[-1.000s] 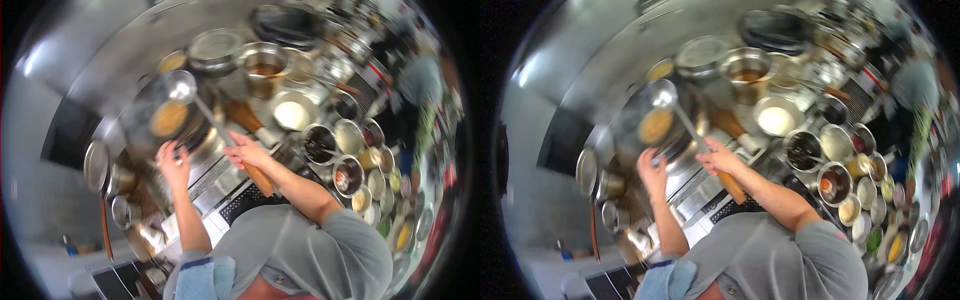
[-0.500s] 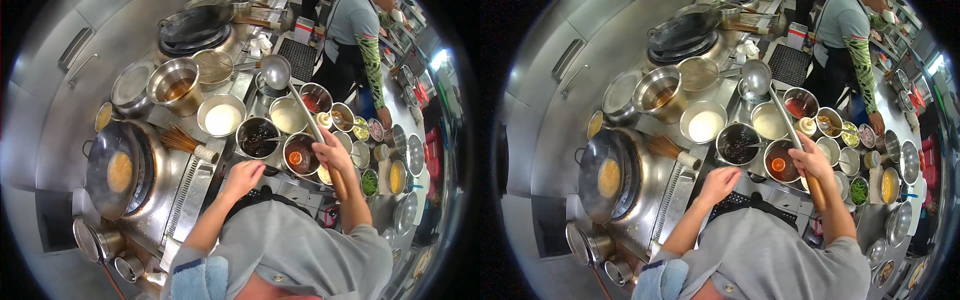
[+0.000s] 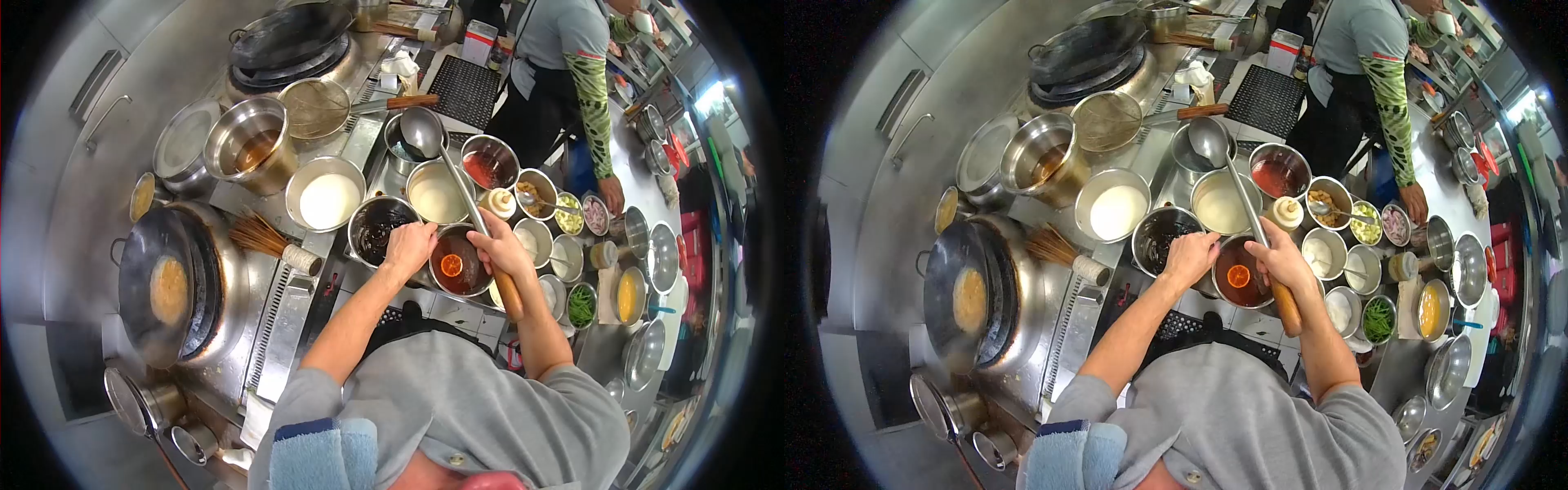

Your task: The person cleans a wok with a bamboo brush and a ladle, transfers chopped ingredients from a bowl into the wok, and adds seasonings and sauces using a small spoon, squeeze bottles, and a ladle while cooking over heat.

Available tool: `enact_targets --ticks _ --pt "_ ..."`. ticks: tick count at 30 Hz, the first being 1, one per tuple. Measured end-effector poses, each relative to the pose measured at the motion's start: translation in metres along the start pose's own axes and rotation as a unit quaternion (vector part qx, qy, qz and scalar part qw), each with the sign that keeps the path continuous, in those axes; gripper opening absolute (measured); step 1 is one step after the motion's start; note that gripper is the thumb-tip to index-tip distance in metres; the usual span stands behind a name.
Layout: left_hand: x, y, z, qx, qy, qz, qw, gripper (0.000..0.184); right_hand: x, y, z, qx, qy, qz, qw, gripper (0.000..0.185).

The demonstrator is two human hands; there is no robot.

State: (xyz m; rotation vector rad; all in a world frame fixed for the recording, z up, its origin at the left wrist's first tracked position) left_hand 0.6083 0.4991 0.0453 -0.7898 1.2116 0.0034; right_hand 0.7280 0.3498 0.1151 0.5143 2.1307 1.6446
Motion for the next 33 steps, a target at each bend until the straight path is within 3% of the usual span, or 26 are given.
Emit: enact_targets --ticks 4,7,9,11,14,17,21,22,25,33 --pt "-0.013 -0.001 -0.019 -0.090 0.005 -0.013 0.996 0.016 -0.006 0.001 0.001 0.025 0.011 0.082 0.996 0.066" --pt "-0.025 0.013 -0.038 -0.116 -0.058 -0.213 0.968 0.017 -0.012 0.004 -0.002 0.030 0.031 0.141 0.989 0.063" --pt "-0.052 0.010 -0.054 -0.262 0.026 -0.316 0.911 0.021 -0.016 0.004 -0.003 0.025 0.024 0.153 0.988 0.059" --pt "-0.058 0.019 -0.071 -0.280 0.012 -0.322 0.904 0.028 -0.021 0.001 -0.005 0.023 0.023 0.164 0.986 0.058" --pt "-0.063 0.036 -0.090 -0.339 0.005 -0.225 0.913 0.038 -0.027 0.008 -0.010 0.015 0.034 0.179 0.983 0.056" --pt "-0.071 0.043 -0.101 -0.391 0.013 -0.220 0.894 0.042 -0.031 0.009 -0.013 0.007 0.041 0.193 0.980 0.054" --pt "-0.068 0.042 -0.102 -0.343 -0.027 -0.157 0.926 0.031 -0.032 0.012 -0.017 -0.007 0.051 0.187 0.981 0.058" --pt "-0.064 0.044 -0.103 -0.309 -0.082 -0.146 0.936 0.025 -0.033 0.013 -0.017 -0.007 0.053 0.188 0.981 0.058" --pt "-0.057 0.051 -0.100 -0.335 -0.071 -0.041 0.939 0.028 -0.034 0.015 -0.020 -0.010 0.044 0.179 0.983 0.057" --pt "-0.068 0.048 -0.079 -0.321 -0.026 0.069 0.944 0.020 -0.041 0.014 -0.025 -0.019 0.047 0.195 0.980 0.055"
Point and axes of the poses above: each hand's wrist, its own z-axis towards the middle knuckle, its own x-axis out of the palm, y = z × x, the point moved 2 cm from there along z, towards the middle knuckle, and after that the axes turned 9 degrees about -x, right-handed, at the moved point
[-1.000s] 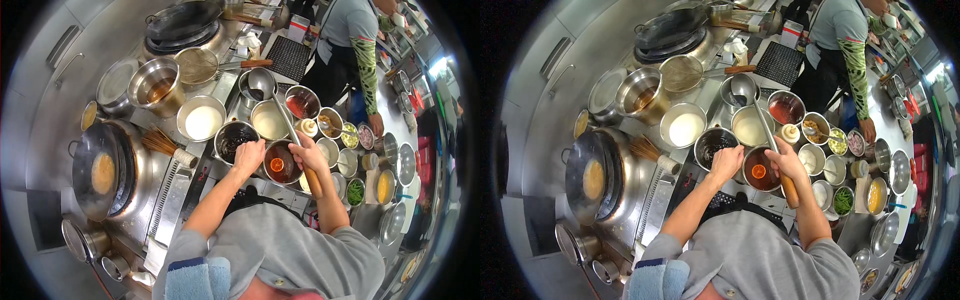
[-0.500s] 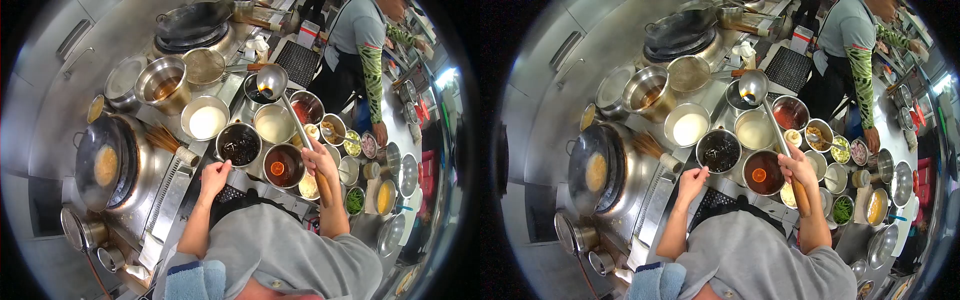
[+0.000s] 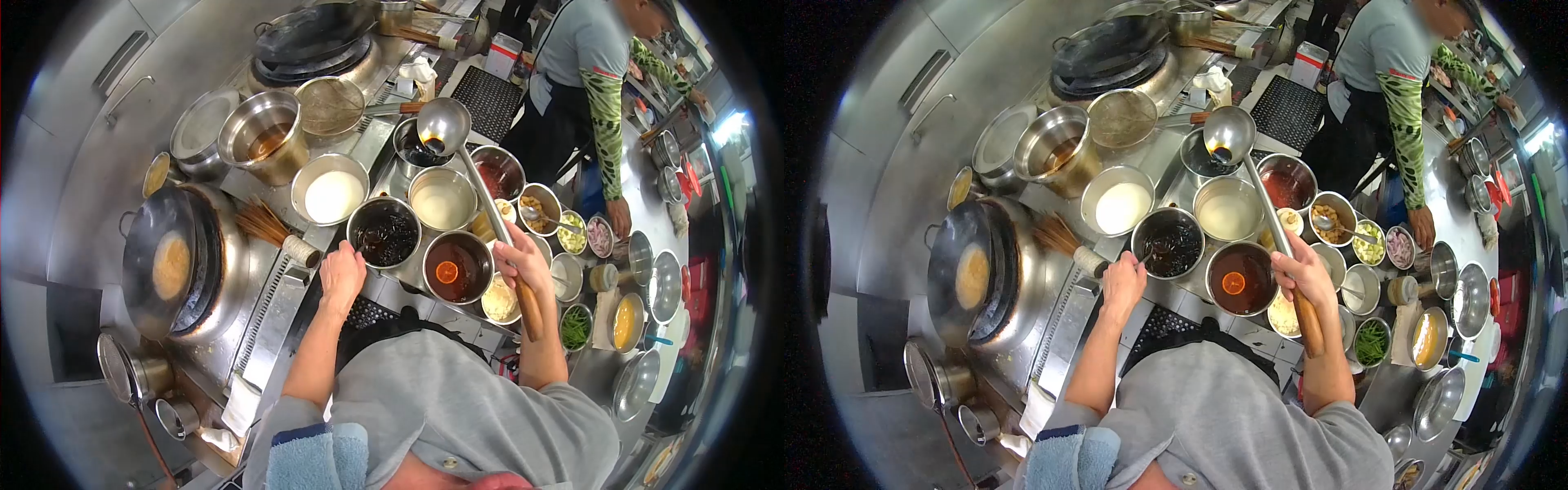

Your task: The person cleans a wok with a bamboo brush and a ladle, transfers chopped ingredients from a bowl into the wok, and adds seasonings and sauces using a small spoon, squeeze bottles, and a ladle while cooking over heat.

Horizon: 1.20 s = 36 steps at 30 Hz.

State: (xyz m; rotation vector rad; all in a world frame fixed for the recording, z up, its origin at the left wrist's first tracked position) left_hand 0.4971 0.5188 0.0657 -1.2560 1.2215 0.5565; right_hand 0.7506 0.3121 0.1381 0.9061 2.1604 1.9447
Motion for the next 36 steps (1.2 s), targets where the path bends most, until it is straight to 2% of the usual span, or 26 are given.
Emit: enact_targets --ticks 8,18,22,26,28,29,36 --pt "-0.008 -0.003 0.016 0.038 0.041 0.057 0.997 0.022 0.003 0.000 -0.002 -0.019 0.006 0.000 1.000 0.055" --pt "-0.014 0.011 0.007 0.095 0.069 0.036 0.992 0.023 0.022 -0.007 -0.007 -0.017 -0.038 0.001 0.999 0.061" --pt "-0.011 0.016 0.011 0.113 0.080 0.021 0.990 0.025 0.031 -0.016 -0.005 -0.018 -0.040 0.034 0.998 0.051" --pt "-0.007 0.020 0.020 0.118 0.090 0.011 0.989 0.026 0.044 -0.021 -0.002 -0.015 -0.060 0.054 0.997 0.052" --pt "-0.007 0.020 0.025 0.135 0.082 0.001 0.987 0.024 0.055 -0.018 -0.002 -0.022 -0.066 0.076 0.995 0.030" --pt "-0.008 0.018 0.027 0.146 0.086 -0.002 0.986 0.022 0.061 -0.017 -0.002 -0.030 -0.064 0.093 0.993 0.028" --pt "-0.004 0.018 0.037 0.168 0.084 -0.020 0.982 0.020 0.084 -0.025 0.006 -0.060 -0.091 -0.003 0.994 0.043"
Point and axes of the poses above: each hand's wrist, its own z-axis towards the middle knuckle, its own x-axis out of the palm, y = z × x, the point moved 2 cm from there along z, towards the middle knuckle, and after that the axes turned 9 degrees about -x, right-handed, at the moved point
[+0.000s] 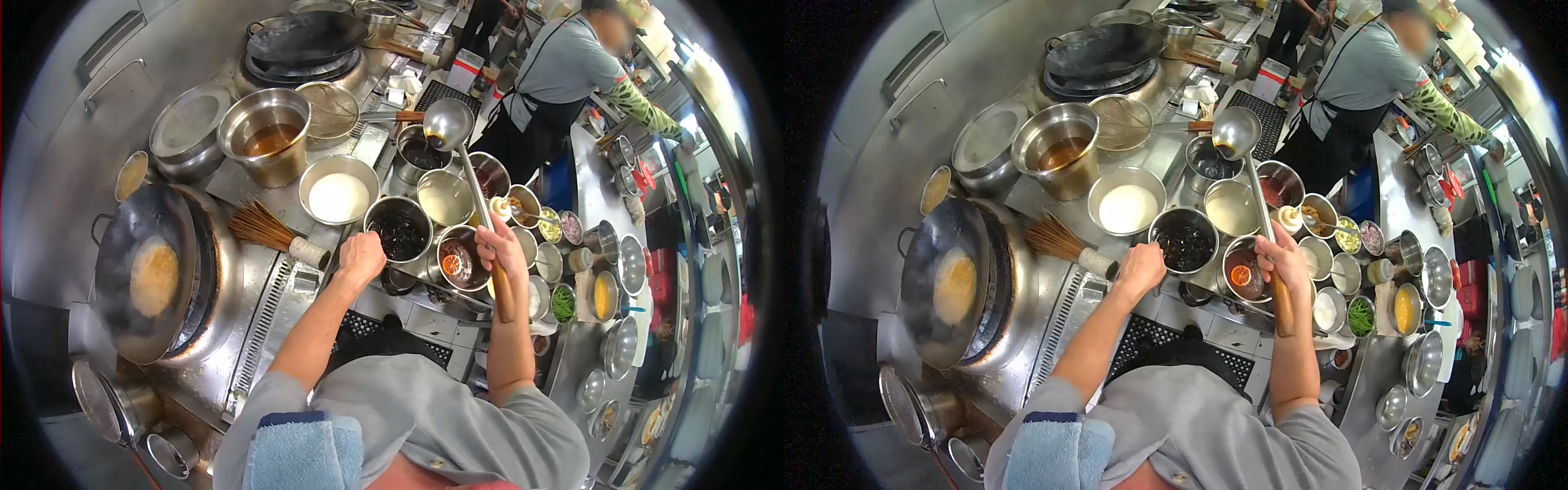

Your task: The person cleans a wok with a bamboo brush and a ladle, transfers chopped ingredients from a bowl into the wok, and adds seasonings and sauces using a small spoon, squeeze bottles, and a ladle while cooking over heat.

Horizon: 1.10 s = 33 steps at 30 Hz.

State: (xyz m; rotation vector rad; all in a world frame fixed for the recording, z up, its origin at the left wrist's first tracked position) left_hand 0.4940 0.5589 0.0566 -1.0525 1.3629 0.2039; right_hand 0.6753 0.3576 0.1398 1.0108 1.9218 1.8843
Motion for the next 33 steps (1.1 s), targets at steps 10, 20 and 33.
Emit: enact_targets --ticks 10,20,33 --pt "0.006 -0.003 0.003 -0.059 -0.017 -0.043 0.997 0.029 -0.032 0.008 0.001 0.065 0.055 0.239 0.967 0.023" --pt "0.038 0.008 -0.023 -0.236 0.134 -0.455 0.848 0.024 -0.051 0.040 -0.071 0.125 0.163 0.354 0.912 0.039" --pt "-0.034 -0.027 -0.084 -0.035 -0.270 -0.162 0.949 0.027 -0.073 0.037 -0.095 0.167 0.208 0.177 0.947 0.056"
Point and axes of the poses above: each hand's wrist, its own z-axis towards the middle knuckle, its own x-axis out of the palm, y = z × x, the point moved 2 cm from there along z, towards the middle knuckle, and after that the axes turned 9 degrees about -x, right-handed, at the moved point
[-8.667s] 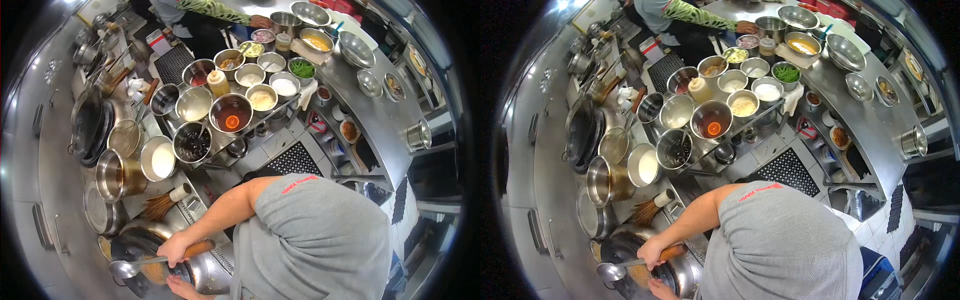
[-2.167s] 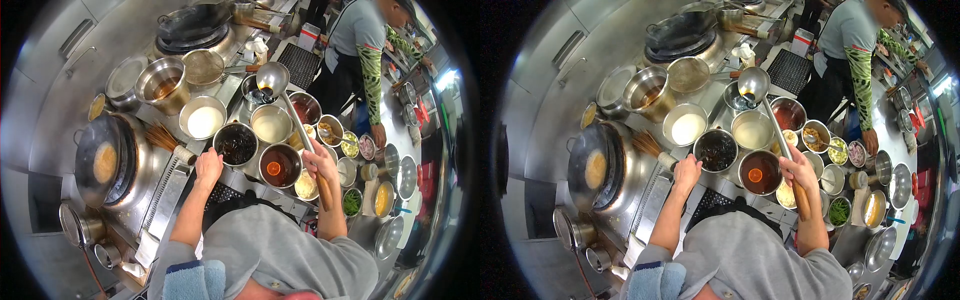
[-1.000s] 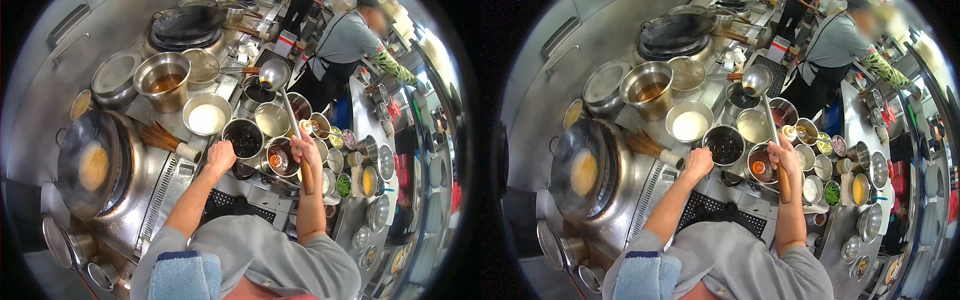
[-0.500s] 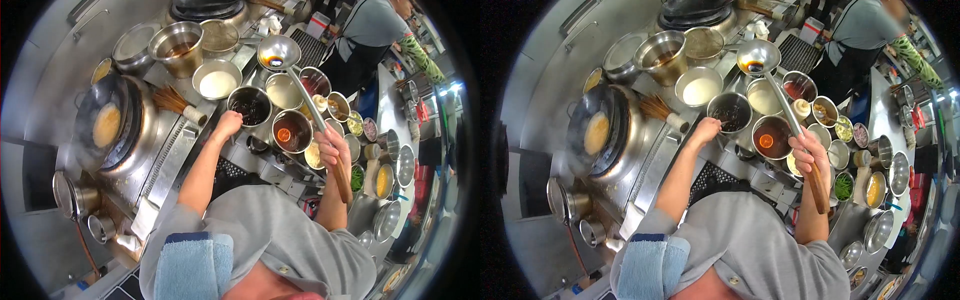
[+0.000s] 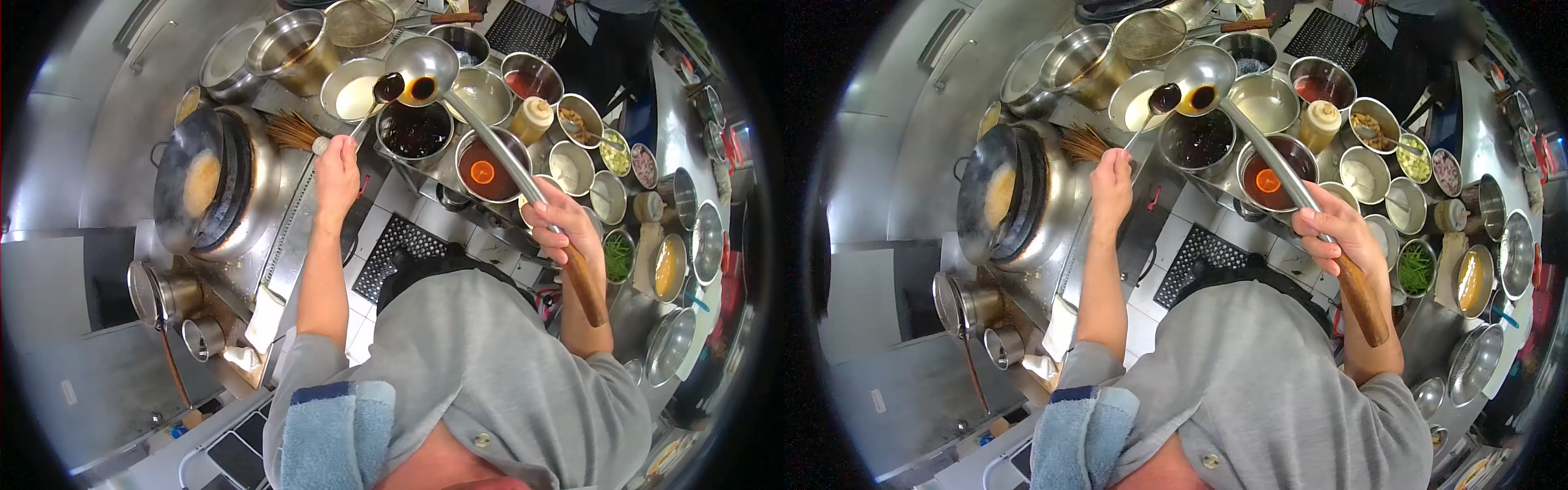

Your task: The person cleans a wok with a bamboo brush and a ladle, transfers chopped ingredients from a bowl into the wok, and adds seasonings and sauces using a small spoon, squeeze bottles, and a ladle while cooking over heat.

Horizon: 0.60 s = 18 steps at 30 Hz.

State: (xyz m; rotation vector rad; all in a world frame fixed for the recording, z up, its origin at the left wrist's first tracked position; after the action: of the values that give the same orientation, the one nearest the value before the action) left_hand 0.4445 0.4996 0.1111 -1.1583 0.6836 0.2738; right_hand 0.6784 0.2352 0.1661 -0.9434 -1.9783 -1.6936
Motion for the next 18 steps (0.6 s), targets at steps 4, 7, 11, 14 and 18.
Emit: enact_targets --ticks 4,7,11,14,18 --pt "0.014 0.018 0.006 0.040 -0.015 0.049 0.998 0.025 0.003 -0.003 -0.004 0.016 -0.004 -0.023 1.000 0.060" --pt "0.016 0.028 0.000 0.020 -0.001 0.082 0.996 0.024 0.003 -0.005 -0.003 0.018 0.001 -0.026 1.000 0.061" --pt "0.017 0.029 -0.002 0.025 0.011 0.103 0.994 0.022 0.004 -0.008 -0.003 0.014 0.002 -0.017 1.000 0.059" --pt "0.018 0.025 -0.005 0.056 -0.006 0.091 0.994 0.021 0.003 -0.007 -0.004 0.012 -0.001 -0.014 1.000 0.058" --pt "0.020 0.035 -0.010 0.080 -0.010 0.087 0.993 0.018 0.000 -0.009 -0.006 0.013 -0.008 0.009 1.000 0.059"
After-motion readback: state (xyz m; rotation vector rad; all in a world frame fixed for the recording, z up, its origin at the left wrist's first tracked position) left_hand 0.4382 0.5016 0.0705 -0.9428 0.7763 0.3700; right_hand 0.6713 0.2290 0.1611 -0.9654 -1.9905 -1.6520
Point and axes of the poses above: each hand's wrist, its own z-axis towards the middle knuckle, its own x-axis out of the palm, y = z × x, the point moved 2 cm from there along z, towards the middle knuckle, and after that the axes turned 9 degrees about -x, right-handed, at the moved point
